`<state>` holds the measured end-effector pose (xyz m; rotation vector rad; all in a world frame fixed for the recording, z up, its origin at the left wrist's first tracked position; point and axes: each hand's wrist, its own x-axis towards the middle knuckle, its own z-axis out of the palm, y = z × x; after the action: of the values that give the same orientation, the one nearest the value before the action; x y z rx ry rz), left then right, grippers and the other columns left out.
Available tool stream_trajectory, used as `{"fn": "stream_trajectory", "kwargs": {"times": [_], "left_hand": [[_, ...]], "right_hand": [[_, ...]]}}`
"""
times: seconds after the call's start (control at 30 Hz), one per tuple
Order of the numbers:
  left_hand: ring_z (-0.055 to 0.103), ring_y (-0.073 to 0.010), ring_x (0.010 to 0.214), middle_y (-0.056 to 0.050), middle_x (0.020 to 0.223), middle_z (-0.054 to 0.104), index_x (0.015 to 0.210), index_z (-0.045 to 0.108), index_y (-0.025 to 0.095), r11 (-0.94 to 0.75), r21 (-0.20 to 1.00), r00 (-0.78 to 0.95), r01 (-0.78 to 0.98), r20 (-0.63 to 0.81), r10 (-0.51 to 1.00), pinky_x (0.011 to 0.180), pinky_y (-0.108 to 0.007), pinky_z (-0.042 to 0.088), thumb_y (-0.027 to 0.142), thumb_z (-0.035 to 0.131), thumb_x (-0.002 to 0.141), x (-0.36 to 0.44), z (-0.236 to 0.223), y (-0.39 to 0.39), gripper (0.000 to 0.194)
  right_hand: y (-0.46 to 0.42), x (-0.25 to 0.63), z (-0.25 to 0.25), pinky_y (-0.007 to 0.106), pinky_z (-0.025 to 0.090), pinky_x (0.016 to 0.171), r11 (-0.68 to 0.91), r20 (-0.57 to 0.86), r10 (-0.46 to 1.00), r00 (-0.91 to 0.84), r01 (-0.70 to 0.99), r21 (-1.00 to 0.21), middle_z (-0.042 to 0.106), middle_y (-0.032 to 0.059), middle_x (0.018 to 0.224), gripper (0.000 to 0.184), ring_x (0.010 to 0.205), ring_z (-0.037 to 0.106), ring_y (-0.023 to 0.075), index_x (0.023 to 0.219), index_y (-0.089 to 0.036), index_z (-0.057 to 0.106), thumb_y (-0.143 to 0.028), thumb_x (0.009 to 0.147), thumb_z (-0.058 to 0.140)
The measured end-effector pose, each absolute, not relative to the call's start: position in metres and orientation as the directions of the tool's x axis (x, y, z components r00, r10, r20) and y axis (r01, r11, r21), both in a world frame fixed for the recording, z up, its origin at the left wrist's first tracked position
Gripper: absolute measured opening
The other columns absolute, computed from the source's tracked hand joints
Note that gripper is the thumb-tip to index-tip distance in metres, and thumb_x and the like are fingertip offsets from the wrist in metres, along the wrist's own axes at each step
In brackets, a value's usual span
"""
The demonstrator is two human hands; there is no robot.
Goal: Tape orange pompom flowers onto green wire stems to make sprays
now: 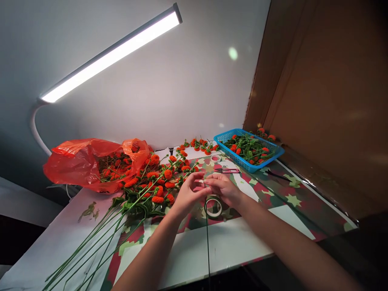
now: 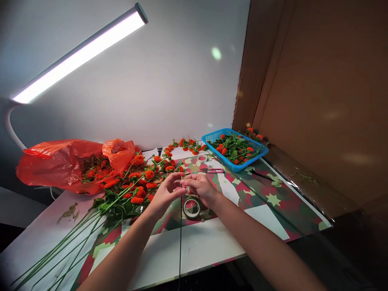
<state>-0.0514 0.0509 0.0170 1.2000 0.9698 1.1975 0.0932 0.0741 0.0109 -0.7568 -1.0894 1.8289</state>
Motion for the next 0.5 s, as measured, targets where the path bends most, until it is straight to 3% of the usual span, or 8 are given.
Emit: {"fn": "stream_trajectory", "kwargs": {"times": [0.17,0.4,0.5], "left_hand": [[0.054,-0.0108,0.053,-0.002,0.062,0.062,0.068,0.066,0.013,-0.094,0.995,0.035,-0.038,0.095,0.995,0.052,-0.022,0.042,0.032,0.072,0.067,-0.037,0.012,0.035,0.02],[0.049,-0.0054,0.04,0.001,0.059,0.061,0.07,0.065,0.013,-0.015,0.957,-0.042,-0.289,0.003,0.999,0.041,-0.018,0.036,0.035,0.069,0.069,-0.026,0.008,0.032,0.023],[0.047,-0.0041,0.038,0.002,0.059,0.06,0.068,0.063,0.013,-0.007,0.938,-0.036,-0.347,-0.006,0.999,0.039,-0.017,0.035,0.035,0.069,0.069,-0.025,0.007,0.033,0.023]], "right_hand": [[0.074,0.093,0.016,0.021,0.029,0.045,-0.209,-0.088,0.946,-0.311,-0.379,-0.901,0.052,-0.0039,0.05,0.022,0.044,0.04,0.0051,0.059,-0.013,0.061,-0.03,0.057,0.075],[0.073,0.09,0.012,0.02,0.033,0.045,-0.249,-0.136,0.95,-0.281,-0.42,-0.872,0.056,-0.0046,0.053,0.024,0.043,0.042,0.004,0.065,-0.014,0.064,-0.032,0.056,0.077],[0.075,0.089,0.006,0.019,0.033,0.044,-0.301,-0.168,0.934,-0.314,-0.447,-0.842,0.051,-0.0068,0.046,0.024,0.04,0.038,0.0026,0.068,-0.014,0.066,-0.032,0.057,0.077]]}}
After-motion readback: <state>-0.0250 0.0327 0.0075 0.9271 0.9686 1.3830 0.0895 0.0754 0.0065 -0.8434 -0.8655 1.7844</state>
